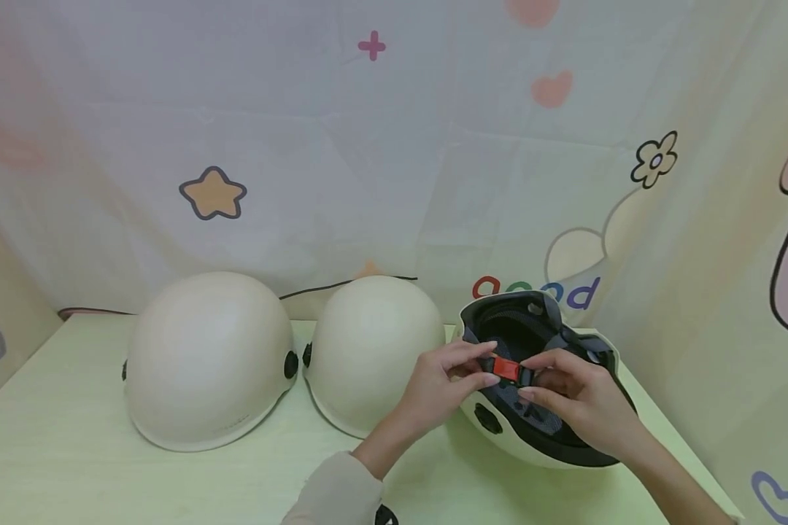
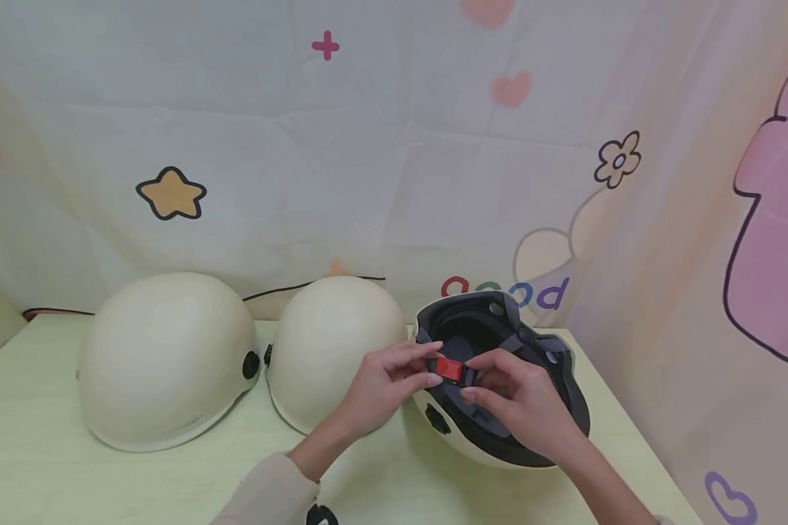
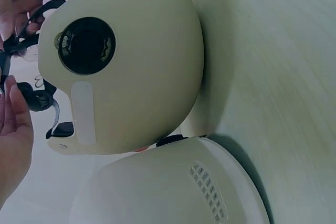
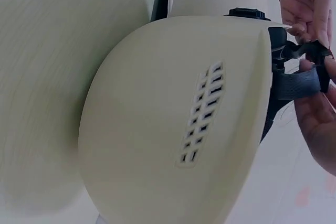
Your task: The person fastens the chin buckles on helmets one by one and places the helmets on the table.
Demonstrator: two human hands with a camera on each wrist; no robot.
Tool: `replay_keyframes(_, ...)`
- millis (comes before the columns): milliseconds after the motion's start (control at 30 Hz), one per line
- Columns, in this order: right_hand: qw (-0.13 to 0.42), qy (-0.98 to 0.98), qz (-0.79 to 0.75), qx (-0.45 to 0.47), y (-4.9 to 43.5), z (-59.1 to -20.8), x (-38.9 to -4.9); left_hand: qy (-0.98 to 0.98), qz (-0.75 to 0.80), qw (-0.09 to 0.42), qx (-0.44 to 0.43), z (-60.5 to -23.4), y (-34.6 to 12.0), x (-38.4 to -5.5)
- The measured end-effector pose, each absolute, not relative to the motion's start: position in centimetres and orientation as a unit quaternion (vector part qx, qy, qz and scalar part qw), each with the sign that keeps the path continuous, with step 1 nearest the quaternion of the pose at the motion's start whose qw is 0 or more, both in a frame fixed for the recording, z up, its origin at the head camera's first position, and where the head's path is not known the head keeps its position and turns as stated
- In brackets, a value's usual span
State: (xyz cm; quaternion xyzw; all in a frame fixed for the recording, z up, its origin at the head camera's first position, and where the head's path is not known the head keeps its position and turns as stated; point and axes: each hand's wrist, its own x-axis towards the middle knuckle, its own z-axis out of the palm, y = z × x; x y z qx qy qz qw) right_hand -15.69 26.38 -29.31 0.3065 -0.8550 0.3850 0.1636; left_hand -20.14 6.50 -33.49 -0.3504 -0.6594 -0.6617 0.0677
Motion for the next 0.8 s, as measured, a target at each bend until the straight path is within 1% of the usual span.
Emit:
replay_keyframes(100, 0.18, -0.881, 0.349, 0.265, 26.5, -29.3, -15.7, -0.662, -0.667, 0.058, -0.338, -33.4, 6.4, -20.2)
replay_keyframes(167, 0.18, -0.896, 0.33, 0.236, 26.8, -29.4, -15.8, -0.668, -0.665, 0.055, -0.328, -33.5, 6.2, -20.1)
replay_keyframes(233, 0.172, -0.909, 0.315, 0.213, 27.2, -29.5, -15.8, -0.681, -0.657, 0.047, -0.32, -33.7, 6.0, -20.1)
replay_keyframes(333, 0.143, -0.92, 0.302, 0.203, 28.1, -29.9, -15.7, -0.707, -0.629, 0.024, -0.322, -34.2, 5.7, -19.9)
replay_keyframes(467, 0.105, -0.92, 0.307, 0.221, 29.4, -30.7, -15.5, -0.732, -0.591, 0.006, -0.34, -35.1, 5.4, -19.7)
replay_keyframes(600, 0.064, -0.914, 0.312, 0.251, 30.2, -31.3, -14.9, -0.75, -0.56, 0.013, -0.352, -35.7, 5.2, -19.6)
replay_keyframes(667, 0.061, -0.908, 0.306, 0.281, 30.5, -31.6, -14.6, -0.754, -0.549, 0.017, -0.359, -36.0, 5.1, -19.6)
replay_keyframes(800, 0.089, -0.89, 0.275, 0.352, 30.7, -32.3, -13.8, -0.755, -0.546, 0.011, -0.362, -36.3, 4.8, -19.6)
